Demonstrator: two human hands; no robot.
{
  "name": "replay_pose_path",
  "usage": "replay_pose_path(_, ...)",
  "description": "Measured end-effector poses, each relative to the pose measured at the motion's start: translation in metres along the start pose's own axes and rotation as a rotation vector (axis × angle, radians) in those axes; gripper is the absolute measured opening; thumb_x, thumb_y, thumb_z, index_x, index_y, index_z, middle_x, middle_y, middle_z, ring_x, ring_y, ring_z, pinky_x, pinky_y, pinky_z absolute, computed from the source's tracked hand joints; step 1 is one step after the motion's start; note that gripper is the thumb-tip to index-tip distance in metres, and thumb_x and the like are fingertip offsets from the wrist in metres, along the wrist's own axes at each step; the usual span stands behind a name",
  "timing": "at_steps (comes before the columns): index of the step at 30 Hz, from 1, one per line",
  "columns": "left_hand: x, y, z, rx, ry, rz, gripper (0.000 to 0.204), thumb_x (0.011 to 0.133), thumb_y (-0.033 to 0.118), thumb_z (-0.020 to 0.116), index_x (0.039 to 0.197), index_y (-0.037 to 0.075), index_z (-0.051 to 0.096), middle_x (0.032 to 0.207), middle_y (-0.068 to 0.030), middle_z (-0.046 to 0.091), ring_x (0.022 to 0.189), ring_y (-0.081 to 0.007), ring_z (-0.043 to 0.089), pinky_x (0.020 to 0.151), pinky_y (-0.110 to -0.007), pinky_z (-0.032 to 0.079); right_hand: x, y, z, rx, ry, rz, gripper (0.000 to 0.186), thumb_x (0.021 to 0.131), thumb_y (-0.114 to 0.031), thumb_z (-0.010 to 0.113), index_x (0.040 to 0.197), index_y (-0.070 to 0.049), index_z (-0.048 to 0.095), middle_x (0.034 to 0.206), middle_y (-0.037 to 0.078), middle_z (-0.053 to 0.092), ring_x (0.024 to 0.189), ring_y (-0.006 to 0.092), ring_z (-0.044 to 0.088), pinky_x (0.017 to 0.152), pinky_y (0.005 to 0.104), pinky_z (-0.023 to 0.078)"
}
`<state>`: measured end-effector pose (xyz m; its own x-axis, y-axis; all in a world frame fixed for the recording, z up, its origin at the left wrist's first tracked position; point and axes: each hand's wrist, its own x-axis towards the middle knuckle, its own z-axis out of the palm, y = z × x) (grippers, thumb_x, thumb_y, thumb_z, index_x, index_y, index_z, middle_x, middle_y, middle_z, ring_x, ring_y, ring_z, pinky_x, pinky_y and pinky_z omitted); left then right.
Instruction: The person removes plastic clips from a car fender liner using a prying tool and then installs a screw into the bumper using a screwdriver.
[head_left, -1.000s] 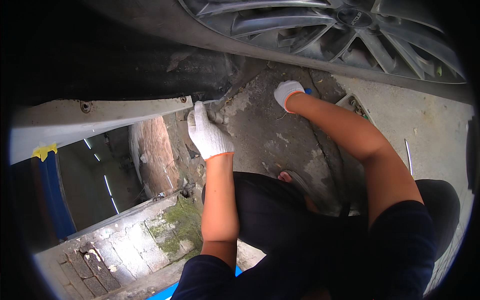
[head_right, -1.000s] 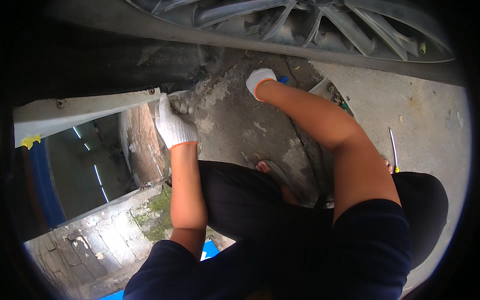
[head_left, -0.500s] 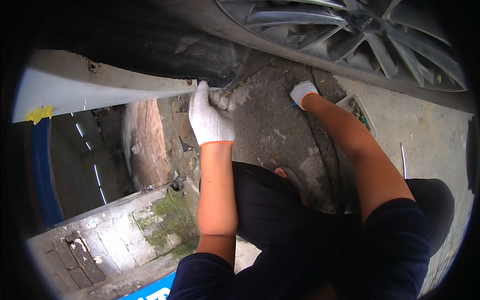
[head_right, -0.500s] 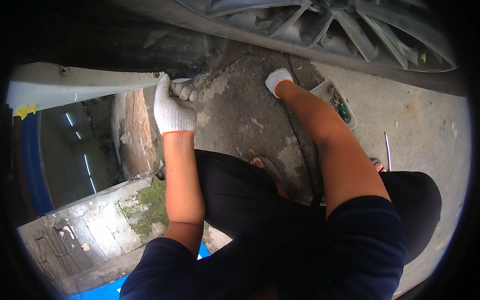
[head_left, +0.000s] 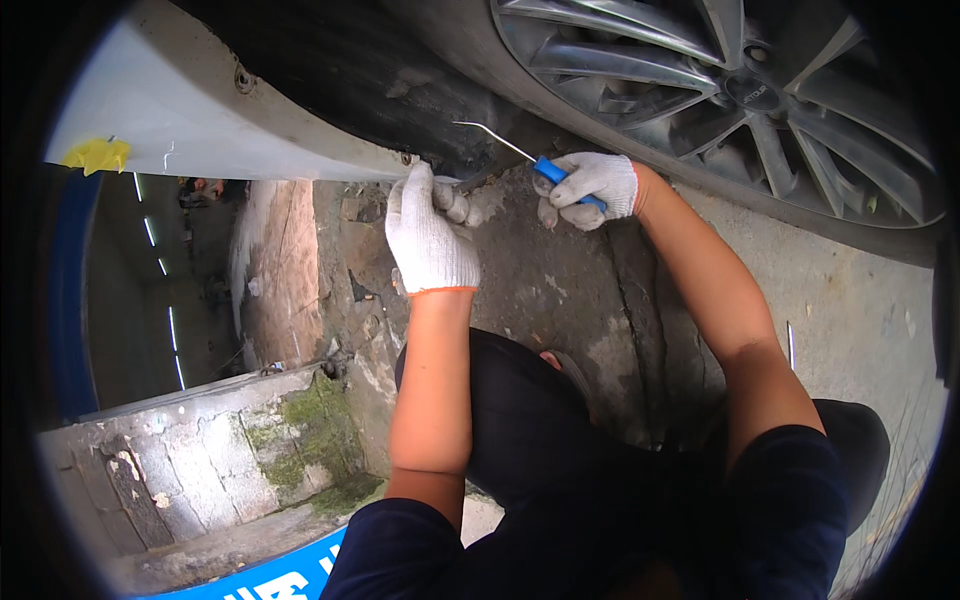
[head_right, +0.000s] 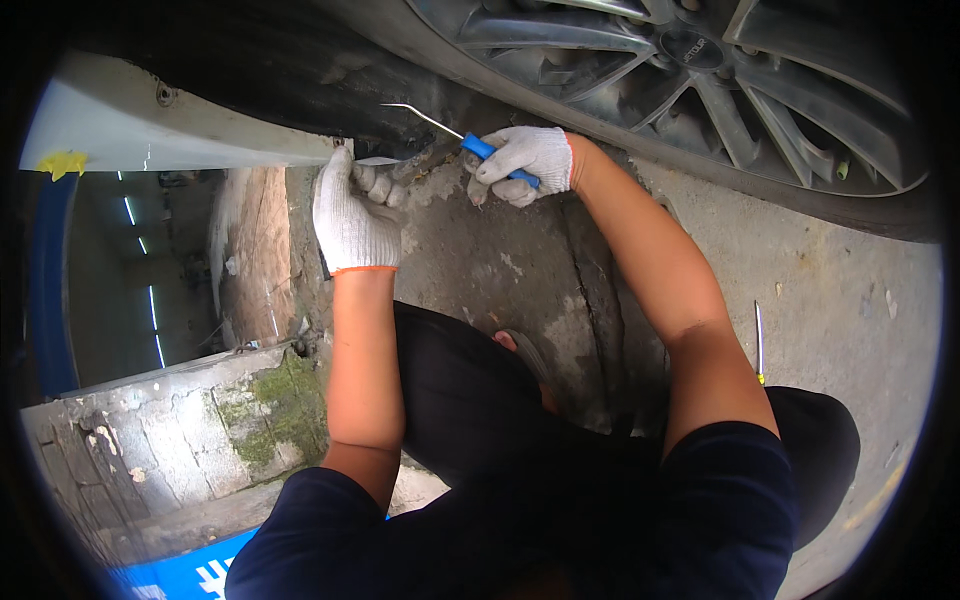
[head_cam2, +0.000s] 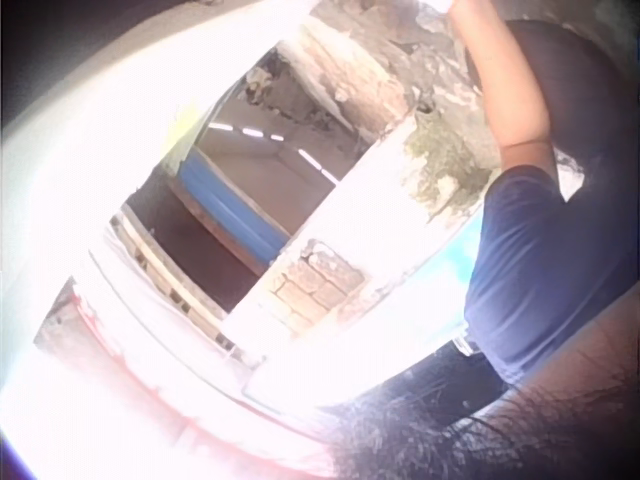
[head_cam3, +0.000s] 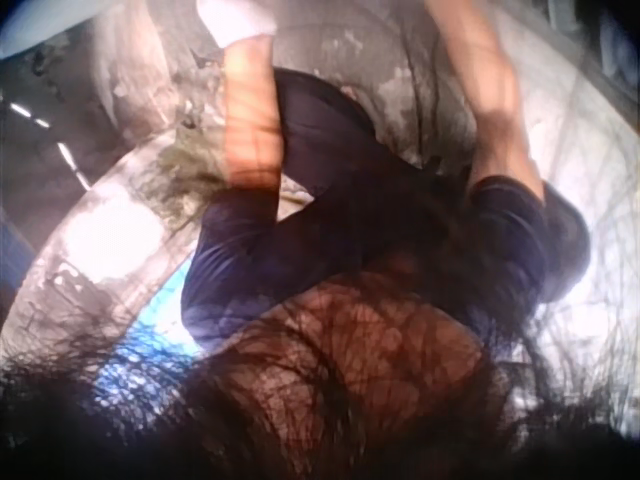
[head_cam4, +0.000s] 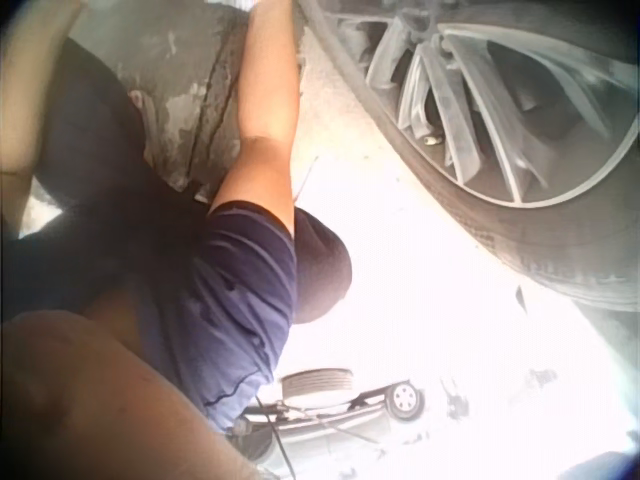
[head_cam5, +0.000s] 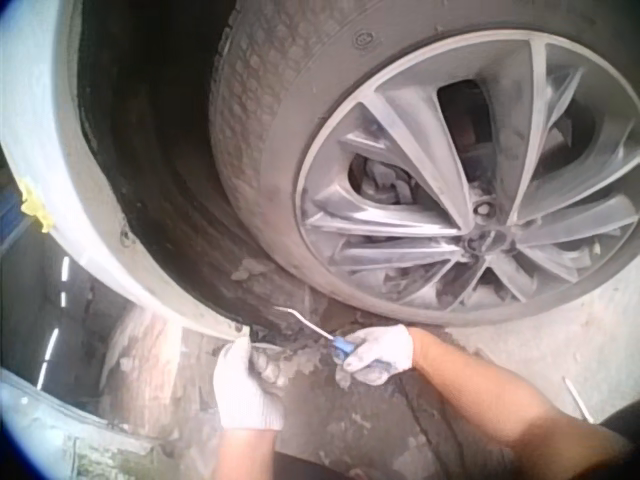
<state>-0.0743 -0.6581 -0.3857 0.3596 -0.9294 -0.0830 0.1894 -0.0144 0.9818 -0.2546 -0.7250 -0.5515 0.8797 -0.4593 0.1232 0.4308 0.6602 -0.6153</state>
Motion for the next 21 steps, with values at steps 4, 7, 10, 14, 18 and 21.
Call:
replay_pose_path(4,-0.004,-0.005,-0.002,1.027,-0.139,0.312,0.032,0.104,0.033,0.061,0.104,0.002,0.069,0.078,-0.0127,0.066,0.070,-0.0266,0.064,0.069,-0.041,0.053,0.004,-0.008,0.013,0.039,0.029,-0.113,0.025,0.093,-0.015,0.074,0.106,-0.006,0.054,0.103,0.029,0.073,0.054,0.0142,0.063,0.043,0.0257,0.046)
replay_pose_path(7,-0.006,-0.015,-0.007,1.369,-0.359,0.489,0.040,0.104,0.037,0.060,0.093,0.000,0.069,0.085,-0.0276,0.068,0.085,-0.0481,0.067,0.076,-0.052,0.053,0.005,-0.017,0.014,0.028,0.054,-0.097,0.027,0.095,-0.015,0.071,0.113,-0.002,0.055,0.100,0.028,0.074,0.062,0.0203,0.073,0.048,0.0266,0.057)
replay_pose_path(10,-0.003,-0.018,-0.010,1.480,-0.445,0.665,0.037,0.106,0.033,0.058,0.092,0.001,0.070,0.083,-0.0265,0.068,0.081,-0.0465,0.067,0.073,-0.052,0.053,0.006,-0.020,0.017,0.049,0.094,-0.100,0.035,0.097,-0.011,0.067,0.125,0.005,0.053,0.111,0.029,0.073,0.081,0.0281,0.078,0.052,0.0288,0.062)
replay_pose_path(14,0.002,-0.008,-0.014,1.515,-0.363,0.805,0.035,0.105,0.028,0.058,0.087,0.001,0.070,0.081,-0.0254,0.068,0.078,-0.0450,0.067,0.071,-0.051,0.053,-0.001,-0.027,0.019,0.077,-0.068,-0.140,0.045,0.097,-0.008,0.066,0.136,0.007,0.048,0.138,0.031,0.061,0.102,0.0362,0.075,0.065,0.0355,0.067)
replay_pose_path(18,-0.001,0.003,-0.012,1.444,-0.303,0.730,0.033,0.103,0.024,0.061,0.083,-0.001,0.071,0.080,-0.0247,0.068,0.075,-0.0442,0.067,0.071,-0.049,0.054,-0.012,-0.035,0.016,0.119,-0.080,-0.117,0.058,0.093,-0.004,0.067,0.144,0.008,0.044,0.149,0.034,0.051,0.104,0.0401,0.074,0.075,0.0424,0.068)
replay_pose_path(21,-0.002,0.006,-0.008,1.434,-0.342,0.633,0.032,0.101,0.026,0.063,0.086,-0.001,0.071,0.082,-0.0251,0.069,0.078,-0.0442,0.068,0.073,-0.049,0.054,-0.015,-0.038,0.014,0.134,-0.120,-0.129,0.067,0.090,-0.002,0.068,0.149,0.009,0.039,0.149,0.036,0.051,0.098,0.0368,0.076,0.073,0.0413,0.068)
